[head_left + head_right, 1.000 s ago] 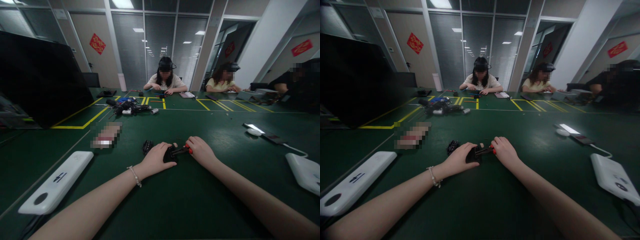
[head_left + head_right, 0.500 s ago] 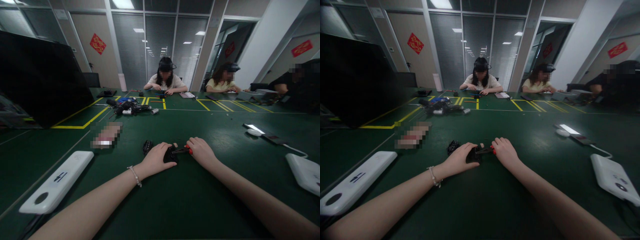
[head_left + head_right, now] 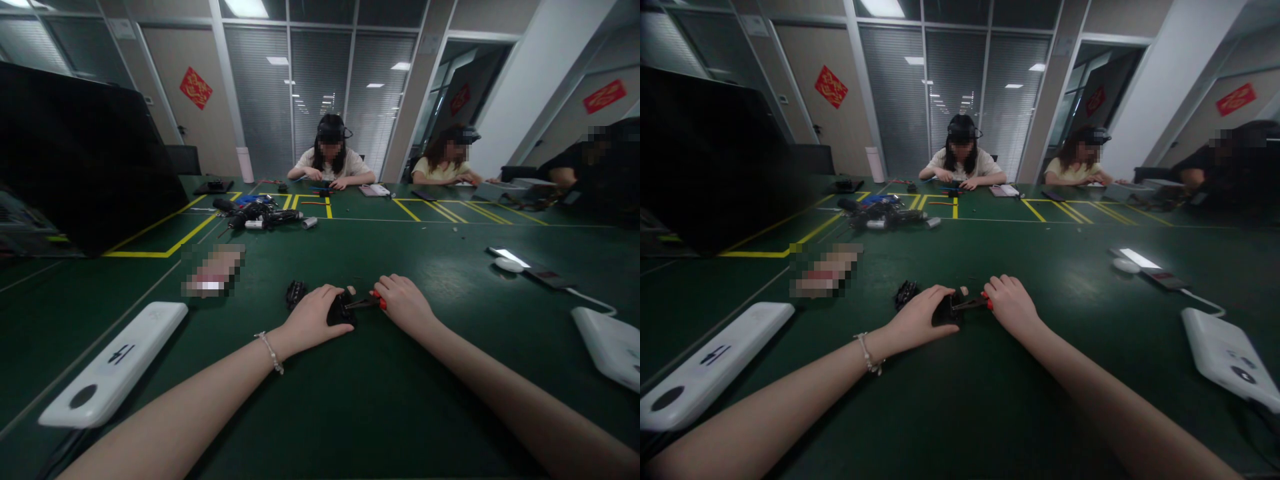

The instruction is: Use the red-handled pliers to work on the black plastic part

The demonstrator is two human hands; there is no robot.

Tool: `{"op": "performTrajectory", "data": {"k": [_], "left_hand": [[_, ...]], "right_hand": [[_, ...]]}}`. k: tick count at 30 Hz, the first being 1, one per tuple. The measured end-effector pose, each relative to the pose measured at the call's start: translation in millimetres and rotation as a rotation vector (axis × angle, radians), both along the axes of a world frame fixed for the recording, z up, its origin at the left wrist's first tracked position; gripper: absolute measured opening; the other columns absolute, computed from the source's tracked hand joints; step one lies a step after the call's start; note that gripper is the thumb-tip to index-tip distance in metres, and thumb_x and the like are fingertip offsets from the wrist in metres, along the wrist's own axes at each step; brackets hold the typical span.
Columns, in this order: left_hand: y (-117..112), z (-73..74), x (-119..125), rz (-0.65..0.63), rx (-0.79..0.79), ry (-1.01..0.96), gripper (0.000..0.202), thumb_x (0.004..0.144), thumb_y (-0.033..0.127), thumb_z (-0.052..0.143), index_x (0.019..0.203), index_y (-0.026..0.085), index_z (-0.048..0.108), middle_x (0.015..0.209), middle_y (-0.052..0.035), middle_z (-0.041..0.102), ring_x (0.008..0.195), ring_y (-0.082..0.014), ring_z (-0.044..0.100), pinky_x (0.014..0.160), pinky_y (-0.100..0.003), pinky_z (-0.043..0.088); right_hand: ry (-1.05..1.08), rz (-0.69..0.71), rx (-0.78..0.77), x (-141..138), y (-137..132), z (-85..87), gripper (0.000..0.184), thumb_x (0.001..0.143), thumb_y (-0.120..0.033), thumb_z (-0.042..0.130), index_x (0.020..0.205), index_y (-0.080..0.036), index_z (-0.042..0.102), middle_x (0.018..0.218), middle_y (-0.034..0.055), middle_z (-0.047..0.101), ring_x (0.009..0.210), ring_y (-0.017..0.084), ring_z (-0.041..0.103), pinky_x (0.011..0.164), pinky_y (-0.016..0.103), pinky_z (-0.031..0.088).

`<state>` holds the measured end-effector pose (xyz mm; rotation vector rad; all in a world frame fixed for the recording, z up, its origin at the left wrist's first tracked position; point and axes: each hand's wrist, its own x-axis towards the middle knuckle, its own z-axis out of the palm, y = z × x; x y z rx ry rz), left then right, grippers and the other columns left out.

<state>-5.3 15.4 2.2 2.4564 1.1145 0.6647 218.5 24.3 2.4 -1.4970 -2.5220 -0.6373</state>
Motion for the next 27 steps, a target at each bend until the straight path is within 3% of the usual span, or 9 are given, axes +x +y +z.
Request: {"op": "performTrajectory", "data": {"k": [27], "left_hand": [[1.8, -2.7, 0.3, -0.009, 0.033, 0.0, 0.056, 0.067, 0.05, 0.059, 0.113, 0.021, 0.043, 0.108, -0.0064, 0.05, 0.096, -0.0236, 0.05, 0.082, -0.037, 0.041]], "right_hand": [[0.066, 0.037, 0.016, -2.2, 4.5, -4.5, 0.011, 0.073, -0.012, 0.048, 0.081, -0.015, 0.055, 0.085, 0.0068, 0.054, 0.077, 0.017, 0.048, 0.07, 0.03, 0.038]]}}
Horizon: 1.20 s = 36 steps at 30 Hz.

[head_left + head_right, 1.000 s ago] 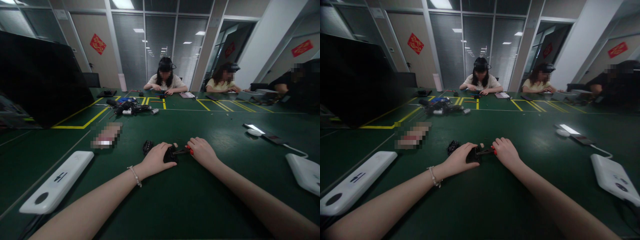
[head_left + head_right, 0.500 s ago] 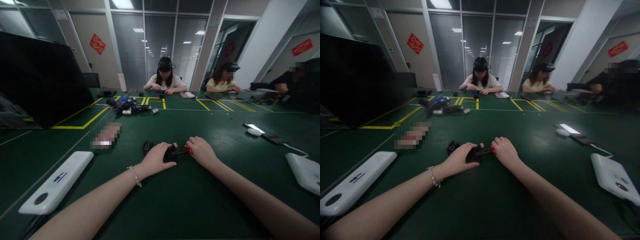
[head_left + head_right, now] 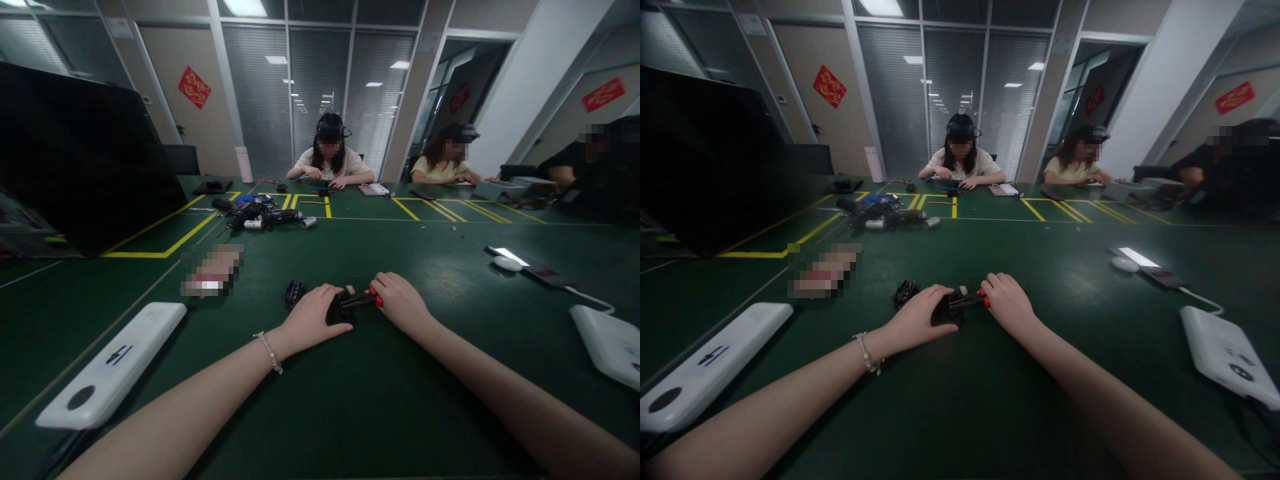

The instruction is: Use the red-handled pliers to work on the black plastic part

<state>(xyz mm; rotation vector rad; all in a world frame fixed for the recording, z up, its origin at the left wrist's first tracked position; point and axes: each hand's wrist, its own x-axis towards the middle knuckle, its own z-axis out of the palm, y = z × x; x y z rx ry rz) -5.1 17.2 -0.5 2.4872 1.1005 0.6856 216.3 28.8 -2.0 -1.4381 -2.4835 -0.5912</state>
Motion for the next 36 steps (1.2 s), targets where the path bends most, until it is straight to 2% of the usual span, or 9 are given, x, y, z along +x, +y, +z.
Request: {"op": "performTrajectory", "data": {"k": [14, 23, 36], "left_hand": [[-1.2, 1.2, 2.0, 0.009, -0.002, -0.001, 0.055, 0.067, 0.048, 0.06, 0.112, 0.021, 0.043, 0.109, -0.0068, 0.05, 0.098, -0.0242, 0.05, 0.084, -0.039, 0.04], [-1.3, 3.0, 1.4, 0.01, -0.016, 0.006, 0.055, 0.067, 0.048, 0.06, 0.111, 0.021, 0.043, 0.109, -0.0067, 0.05, 0.097, -0.0241, 0.05, 0.083, -0.038, 0.04], [-1.3, 1.9, 0.6, 0.006, -0.015, -0.004, 0.056, 0.066, 0.049, 0.06, 0.112, 0.021, 0.043, 0.108, -0.0061, 0.051, 0.096, -0.0234, 0.051, 0.082, -0.037, 0.041]], "right_hand": [[-0.042, -0.01, 0.021, -3.2, 0.8, -1.6, 0.013, 0.077, -0.013, 0.044, 0.08, -0.015, 0.056, 0.084, 0.0071, 0.055, 0.075, 0.017, 0.047, 0.07, 0.03, 0.036], [-0.042, -0.047, -0.014, -3.4, -2.0, 2.7, 0.013, 0.073, -0.011, 0.048, 0.081, -0.015, 0.057, 0.084, 0.0061, 0.057, 0.075, 0.017, 0.049, 0.068, 0.029, 0.038], [-0.049, -0.017, 0.011, -2.0, -1.9, 1.3, 0.013, 0.074, -0.011, 0.046, 0.081, -0.015, 0.057, 0.084, 0.0069, 0.057, 0.076, 0.018, 0.049, 0.068, 0.031, 0.037]]}}
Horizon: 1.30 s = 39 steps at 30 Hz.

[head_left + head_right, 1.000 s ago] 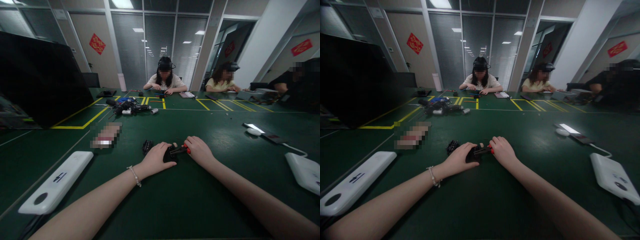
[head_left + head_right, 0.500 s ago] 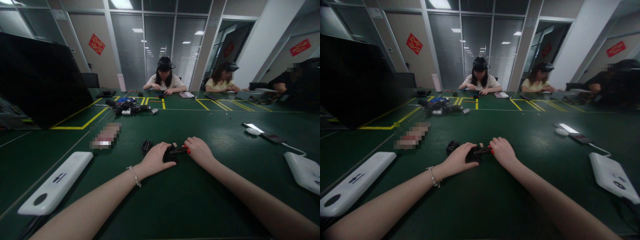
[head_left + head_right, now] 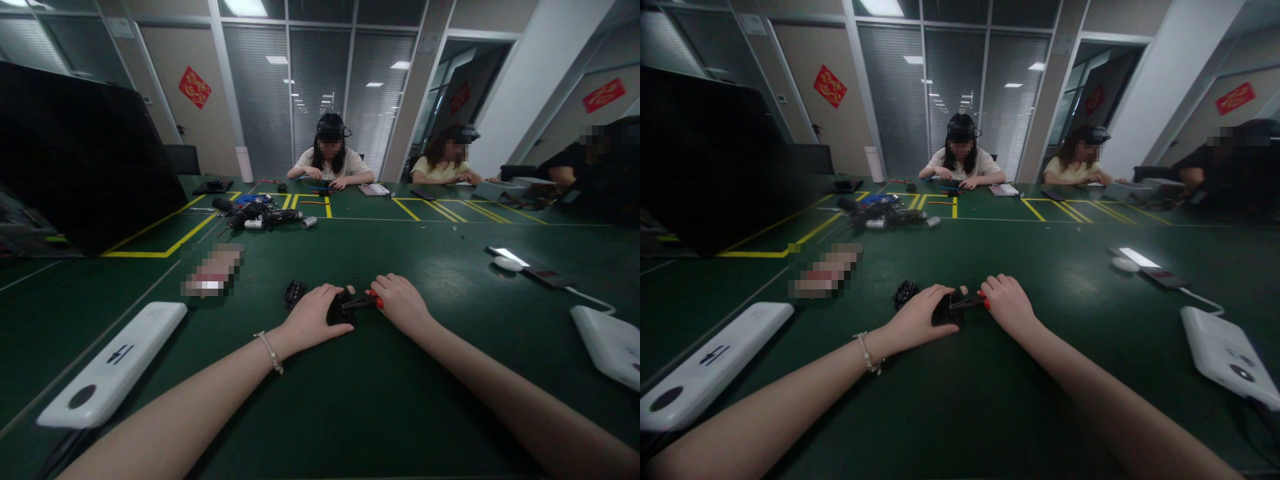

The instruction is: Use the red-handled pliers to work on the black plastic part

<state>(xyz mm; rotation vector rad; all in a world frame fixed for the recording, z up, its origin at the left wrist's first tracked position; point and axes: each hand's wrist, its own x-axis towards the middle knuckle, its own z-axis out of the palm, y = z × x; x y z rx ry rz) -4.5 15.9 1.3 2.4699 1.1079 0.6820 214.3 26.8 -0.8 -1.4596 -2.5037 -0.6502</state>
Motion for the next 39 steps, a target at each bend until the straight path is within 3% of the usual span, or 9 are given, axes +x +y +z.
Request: {"op": "performTrajectory", "data": {"k": [26, 39], "left_hand": [[-0.7, -0.1, 2.7, 0.033, 0.004, 0.025, 0.058, 0.066, 0.051, 0.059, 0.113, 0.022, 0.042, 0.108, -0.0068, 0.05, 0.097, -0.025, 0.05, 0.081, -0.039, 0.041], [-0.1, -1.4, 3.6, 0.023, 0.015, 0.009, 0.057, 0.065, 0.05, 0.06, 0.111, 0.022, 0.043, 0.107, -0.0065, 0.051, 0.097, -0.0247, 0.05, 0.083, -0.038, 0.04]], "right_hand": [[0.022, -0.016, -0.031, 1.7, -1.3, 0.9, 0.014, 0.069, -0.014, 0.053, 0.083, -0.016, 0.057, 0.086, 0.0064, 0.058, 0.079, 0.018, 0.05, 0.071, 0.031, 0.038], [0.013, 0.002, -0.007, 0.1, 1.0, -1.8, 0.01, 0.074, -0.014, 0.047, 0.08, -0.016, 0.056, 0.085, 0.0063, 0.057, 0.077, 0.018, 0.048, 0.069, 0.03, 0.036]]}}
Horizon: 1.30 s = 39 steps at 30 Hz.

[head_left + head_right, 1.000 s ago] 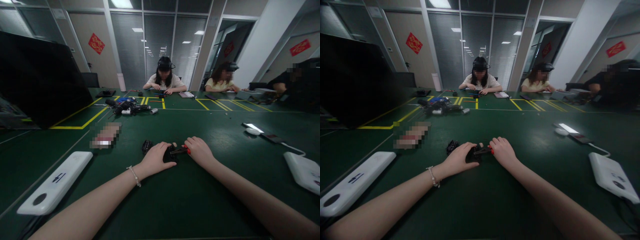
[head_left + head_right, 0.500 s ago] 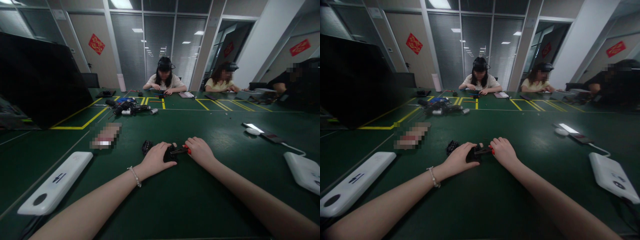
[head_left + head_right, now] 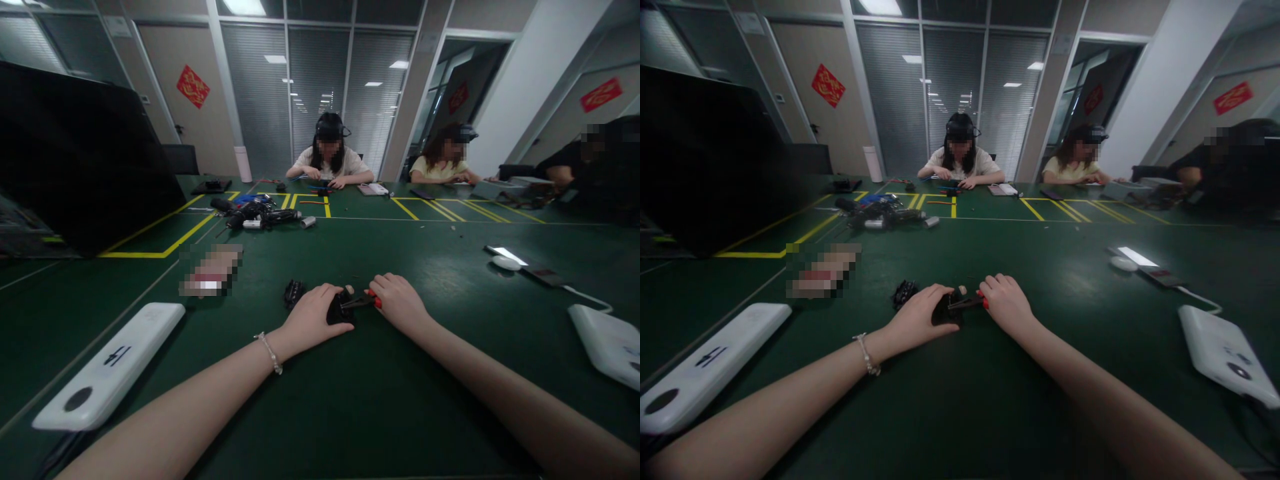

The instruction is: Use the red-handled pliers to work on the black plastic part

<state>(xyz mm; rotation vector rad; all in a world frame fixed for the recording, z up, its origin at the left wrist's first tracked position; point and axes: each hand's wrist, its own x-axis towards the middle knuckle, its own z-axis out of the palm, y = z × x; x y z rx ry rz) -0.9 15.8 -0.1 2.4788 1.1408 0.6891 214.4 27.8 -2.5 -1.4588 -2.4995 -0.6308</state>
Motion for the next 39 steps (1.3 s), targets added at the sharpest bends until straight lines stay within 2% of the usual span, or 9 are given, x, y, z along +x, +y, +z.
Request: {"op": "performTrajectory", "data": {"k": [26, 39], "left_hand": [[1.8, -2.9, -0.9, -0.006, 0.022, 0.007, 0.057, 0.065, 0.052, 0.059, 0.11, 0.021, 0.043, 0.106, -0.0065, 0.051, 0.096, -0.0244, 0.05, 0.081, -0.039, 0.041], [-0.9, 3.0, -1.8, -0.005, -0.026, 0.015, 0.057, 0.067, 0.052, 0.058, 0.112, 0.021, 0.043, 0.109, -0.0066, 0.05, 0.098, -0.0248, 0.05, 0.081, -0.038, 0.041]], "right_hand": [[0.026, 0.028, 0.013, 1.8, -0.7, 2.9, 0.01, 0.07, -0.015, 0.051, 0.079, -0.015, 0.056, 0.085, 0.0068, 0.055, 0.078, 0.018, 0.047, 0.073, 0.031, 0.038], [0.048, 0.001, -0.004, 3.3, -0.8, -0.4, 0.008, 0.073, -0.016, 0.05, 0.078, -0.016, 0.056, 0.084, 0.0066, 0.056, 0.075, 0.017, 0.048, 0.068, 0.03, 0.039]]}}
